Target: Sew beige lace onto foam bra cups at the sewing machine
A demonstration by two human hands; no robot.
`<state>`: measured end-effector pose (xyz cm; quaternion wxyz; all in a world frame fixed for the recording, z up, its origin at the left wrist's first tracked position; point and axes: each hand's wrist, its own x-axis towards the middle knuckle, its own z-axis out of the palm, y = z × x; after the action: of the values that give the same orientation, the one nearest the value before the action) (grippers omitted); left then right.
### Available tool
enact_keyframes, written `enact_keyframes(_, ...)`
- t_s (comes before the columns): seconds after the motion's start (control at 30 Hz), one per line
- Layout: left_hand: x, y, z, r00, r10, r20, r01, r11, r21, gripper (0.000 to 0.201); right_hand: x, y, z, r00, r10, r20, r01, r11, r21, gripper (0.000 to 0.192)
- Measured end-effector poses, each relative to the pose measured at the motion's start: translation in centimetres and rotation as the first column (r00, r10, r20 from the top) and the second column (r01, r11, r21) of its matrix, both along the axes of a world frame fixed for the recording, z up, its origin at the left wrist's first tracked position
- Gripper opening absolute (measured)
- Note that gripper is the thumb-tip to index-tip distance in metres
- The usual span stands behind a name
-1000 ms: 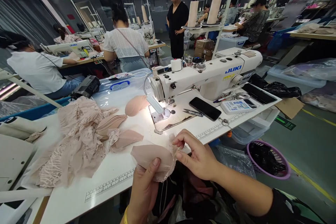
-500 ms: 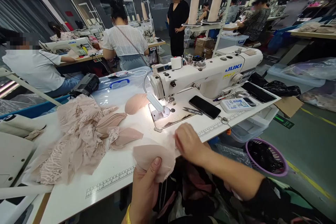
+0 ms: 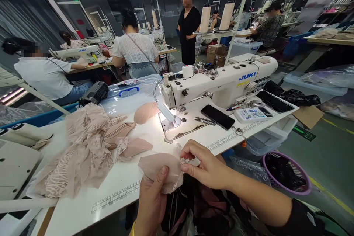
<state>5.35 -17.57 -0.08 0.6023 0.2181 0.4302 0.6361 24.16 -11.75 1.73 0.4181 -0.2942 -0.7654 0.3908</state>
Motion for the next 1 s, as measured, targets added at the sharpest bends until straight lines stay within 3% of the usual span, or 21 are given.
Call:
enact_keyframes(0.1, -0.1, 0.0, 0.1, 1.0, 0.006, 0.001, -0.006, 1.0, 0.004, 0.066, -0.5, -0.2, 0.1, 1.0, -0.02, -0.004, 0.02, 0.999, 0.026, 0.01)
enact_keyframes(0.2, 0.1, 0.0, 0.2, 1.0, -0.001, 0.009, 0.001, 1.0, 0.005, 0.065, -1.2, -0.7, 0.1, 0.997, -0.073, 0.017, 0.069, 0.981, 0.18, 0.012)
enact_keyframes(0.27, 0.2, 0.0, 0.2, 1.0, -0.018, 0.014, 0.018, 1.0, 0.005, 0.063, -1.6, -0.7, -0.1, 0.991, -0.124, 0.052, 0.098, 0.932, 0.349, 0.012)
enact_keyframes(0.37, 0.5, -0.2, 0.3, 0.999, -0.039, 0.02, 0.039, 0.999, -0.003, 0.061, -1.9, 0.6, -1.3, 0.972, -0.214, 0.093, 0.12, 0.799, 0.589, 0.015)
enact_keyframes(0.47, 0.5, -0.5, 0.6, 1.0, 0.008, 0.005, -0.008, 0.998, -0.055, 0.066, -1.5, 3.0, -2.8, 0.945, -0.32, 0.074, 0.193, 0.725, 0.661, 0.022)
enact_keyframes(0.6, 0.0, -0.4, 0.9, 0.997, 0.069, -0.03, -0.071, 0.994, -0.08, 0.07, -0.4, 4.0, -2.9, 0.945, -0.319, 0.075, 0.233, 0.816, 0.529, 0.018)
enact_keyframes(0.7, -0.2, 0.1, 0.7, 0.999, 0.034, -0.023, -0.035, 0.999, -0.029, 0.065, 0.3, 2.9, -1.3, 0.981, -0.189, 0.052, 0.163, 0.931, 0.327, 0.012)
enact_keyframes(0.77, -0.2, 0.3, 0.4, 1.0, 0.001, -0.022, -0.002, 1.0, -0.012, 0.063, 0.7, 2.1, -0.1, 0.997, -0.065, 0.044, 0.054, 0.975, 0.213, 0.008)
enact_keyframes(0.87, -0.3, 0.4, 0.0, 0.999, -0.027, -0.03, 0.027, 1.0, 0.007, 0.061, 0.9, 1.5, 1.0, 0.996, 0.062, 0.06, -0.071, 0.985, 0.159, 0.011)
enact_keyframes(1.0, -0.4, 0.3, 0.0, 0.999, -0.034, -0.038, 0.034, 0.999, 0.003, 0.06, 0.9, 1.3, 1.4, 0.992, 0.087, 0.089, -0.097, 0.988, 0.124, 0.008)
